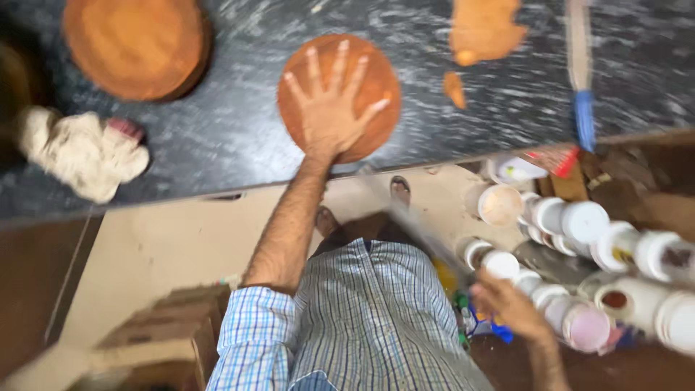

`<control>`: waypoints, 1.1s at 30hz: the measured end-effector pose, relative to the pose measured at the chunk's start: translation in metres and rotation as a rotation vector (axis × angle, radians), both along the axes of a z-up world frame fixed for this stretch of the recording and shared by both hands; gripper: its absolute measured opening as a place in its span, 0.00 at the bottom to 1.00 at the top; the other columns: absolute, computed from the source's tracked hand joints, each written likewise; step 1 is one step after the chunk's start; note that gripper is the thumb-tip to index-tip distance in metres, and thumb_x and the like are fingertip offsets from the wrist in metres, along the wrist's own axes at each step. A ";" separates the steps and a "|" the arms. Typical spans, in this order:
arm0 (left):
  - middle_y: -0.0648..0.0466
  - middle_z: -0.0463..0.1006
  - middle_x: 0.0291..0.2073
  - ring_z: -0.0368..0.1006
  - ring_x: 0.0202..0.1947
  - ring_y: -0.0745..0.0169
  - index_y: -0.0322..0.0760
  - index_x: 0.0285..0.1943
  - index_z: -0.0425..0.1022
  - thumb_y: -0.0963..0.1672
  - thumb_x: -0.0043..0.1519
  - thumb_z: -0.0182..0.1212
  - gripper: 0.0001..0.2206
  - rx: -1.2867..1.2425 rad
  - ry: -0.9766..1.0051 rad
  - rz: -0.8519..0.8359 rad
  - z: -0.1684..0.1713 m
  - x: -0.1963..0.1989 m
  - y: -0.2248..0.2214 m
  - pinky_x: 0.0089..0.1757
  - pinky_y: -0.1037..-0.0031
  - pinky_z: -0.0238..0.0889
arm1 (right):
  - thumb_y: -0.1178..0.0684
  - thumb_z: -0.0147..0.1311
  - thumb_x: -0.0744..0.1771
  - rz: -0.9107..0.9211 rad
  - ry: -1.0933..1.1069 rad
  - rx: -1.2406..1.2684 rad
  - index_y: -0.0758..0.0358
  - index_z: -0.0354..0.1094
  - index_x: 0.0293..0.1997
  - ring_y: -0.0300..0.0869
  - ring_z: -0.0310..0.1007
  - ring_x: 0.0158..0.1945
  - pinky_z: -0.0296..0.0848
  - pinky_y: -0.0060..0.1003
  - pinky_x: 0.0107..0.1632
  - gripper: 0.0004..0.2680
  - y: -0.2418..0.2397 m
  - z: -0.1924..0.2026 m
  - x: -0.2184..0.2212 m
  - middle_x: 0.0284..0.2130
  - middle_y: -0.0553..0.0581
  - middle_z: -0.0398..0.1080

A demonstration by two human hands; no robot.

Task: The person prepares round cake layers by trimming the edges and top with a long knife, then applying white frosting to the top of one layer with a spatula and placing another layer on top.

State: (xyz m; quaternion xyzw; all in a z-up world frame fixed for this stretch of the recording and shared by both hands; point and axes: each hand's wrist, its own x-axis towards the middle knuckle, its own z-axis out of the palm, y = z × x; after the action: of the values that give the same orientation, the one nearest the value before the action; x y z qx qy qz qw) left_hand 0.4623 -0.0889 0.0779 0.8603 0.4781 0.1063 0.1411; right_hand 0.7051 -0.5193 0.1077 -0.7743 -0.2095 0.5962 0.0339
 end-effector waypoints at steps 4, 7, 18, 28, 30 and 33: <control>0.54 0.45 0.80 0.29 0.78 0.31 0.54 0.80 0.59 0.66 0.65 0.48 0.38 0.058 -0.014 0.009 -0.006 0.003 -0.001 0.63 0.21 0.21 | 0.49 0.57 0.68 -0.048 -0.571 0.765 0.66 0.69 0.61 0.44 0.73 0.41 0.71 0.40 0.46 0.16 0.035 0.001 0.030 0.39 0.58 0.74; 0.55 0.47 0.80 0.30 0.77 0.30 0.55 0.79 0.60 0.66 0.64 0.48 0.37 0.074 -0.022 0.013 -0.006 0.003 -0.003 0.63 0.21 0.21 | 0.51 0.59 0.69 -0.017 -0.857 0.897 0.62 0.69 0.66 0.58 0.71 0.48 0.68 0.48 0.52 0.17 0.123 -0.027 0.056 0.44 0.67 0.70; 0.57 0.46 0.82 0.31 0.79 0.32 0.57 0.79 0.58 0.66 0.62 0.48 0.38 0.026 0.076 0.041 -0.003 0.009 0.001 0.63 0.22 0.21 | 0.51 0.58 0.67 0.261 -0.982 0.844 0.55 0.67 0.65 0.59 0.64 0.49 0.66 0.54 0.48 0.18 0.293 -0.045 0.056 0.44 0.67 0.64; 0.56 0.47 0.83 0.33 0.81 0.28 0.53 0.80 0.61 0.64 0.64 0.46 0.36 -0.012 0.097 0.065 0.003 0.019 -0.001 0.66 0.23 0.22 | 0.48 0.59 0.68 0.133 -1.048 0.659 0.62 0.62 0.66 0.59 0.66 0.49 0.68 0.53 0.47 0.19 0.229 -0.061 0.228 0.48 0.67 0.64; 0.54 0.46 0.84 0.32 0.81 0.26 0.51 0.81 0.60 0.64 0.65 0.46 0.37 -0.010 0.105 0.045 0.003 0.016 0.003 0.66 0.22 0.21 | 0.50 0.56 0.70 0.139 -0.980 0.704 0.64 0.61 0.67 0.59 0.68 0.51 0.70 0.53 0.48 0.18 0.213 -0.074 0.251 0.50 0.68 0.64; 0.45 0.47 0.84 0.33 0.78 0.18 0.41 0.83 0.57 0.64 0.68 0.48 0.40 0.027 0.130 0.223 0.002 0.009 -0.005 0.64 0.21 0.24 | 0.52 0.49 0.74 -0.024 -0.721 0.955 0.65 0.60 0.66 0.52 0.71 0.53 0.72 0.46 0.53 0.13 0.181 -0.064 0.289 0.54 0.66 0.68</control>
State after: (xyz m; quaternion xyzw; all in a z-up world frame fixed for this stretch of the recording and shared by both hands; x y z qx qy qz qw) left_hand 0.4709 -0.0940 0.0796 0.8089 0.5773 0.0717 0.0855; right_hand 0.9940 -0.3382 0.0433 -0.8293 -0.4436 0.1354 0.3117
